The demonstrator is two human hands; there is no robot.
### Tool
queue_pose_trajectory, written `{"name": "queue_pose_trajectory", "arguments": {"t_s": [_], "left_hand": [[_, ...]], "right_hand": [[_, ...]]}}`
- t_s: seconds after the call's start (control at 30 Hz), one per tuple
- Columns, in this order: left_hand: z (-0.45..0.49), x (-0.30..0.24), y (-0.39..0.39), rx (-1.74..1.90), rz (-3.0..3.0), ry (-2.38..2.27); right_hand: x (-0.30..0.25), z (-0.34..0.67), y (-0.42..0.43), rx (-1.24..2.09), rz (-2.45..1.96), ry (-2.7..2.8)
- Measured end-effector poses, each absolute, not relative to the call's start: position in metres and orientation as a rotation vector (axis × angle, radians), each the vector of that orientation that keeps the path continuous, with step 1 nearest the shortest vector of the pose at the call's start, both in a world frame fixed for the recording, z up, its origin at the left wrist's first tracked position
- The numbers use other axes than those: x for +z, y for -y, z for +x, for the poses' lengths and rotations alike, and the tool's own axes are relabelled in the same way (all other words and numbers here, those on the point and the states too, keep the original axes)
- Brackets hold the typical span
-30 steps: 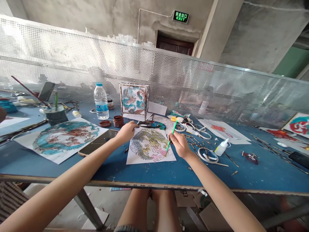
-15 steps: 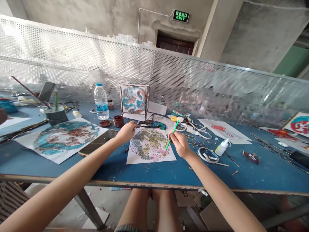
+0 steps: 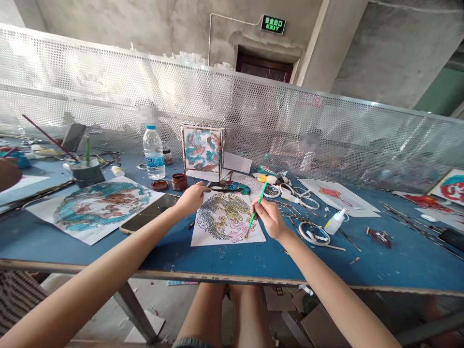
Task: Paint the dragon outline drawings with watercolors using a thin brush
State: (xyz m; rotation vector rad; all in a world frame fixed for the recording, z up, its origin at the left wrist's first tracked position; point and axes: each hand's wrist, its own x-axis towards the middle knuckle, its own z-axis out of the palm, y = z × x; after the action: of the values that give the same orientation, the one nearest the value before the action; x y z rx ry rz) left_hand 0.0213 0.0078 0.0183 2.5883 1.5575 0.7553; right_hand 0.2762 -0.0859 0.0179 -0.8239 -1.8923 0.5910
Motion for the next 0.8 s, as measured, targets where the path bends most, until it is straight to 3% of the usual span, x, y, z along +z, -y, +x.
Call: {"name": "queue_pose_trajectory", "arguments": {"t_s": [0.8], "left_hand": [[0.02, 0.0155, -0.0105, 0.751, 2.6, -1.563]], "right_hand": [[0.0161, 0.2756, 0.0844, 0.535, -0.865, 1.827]]}}
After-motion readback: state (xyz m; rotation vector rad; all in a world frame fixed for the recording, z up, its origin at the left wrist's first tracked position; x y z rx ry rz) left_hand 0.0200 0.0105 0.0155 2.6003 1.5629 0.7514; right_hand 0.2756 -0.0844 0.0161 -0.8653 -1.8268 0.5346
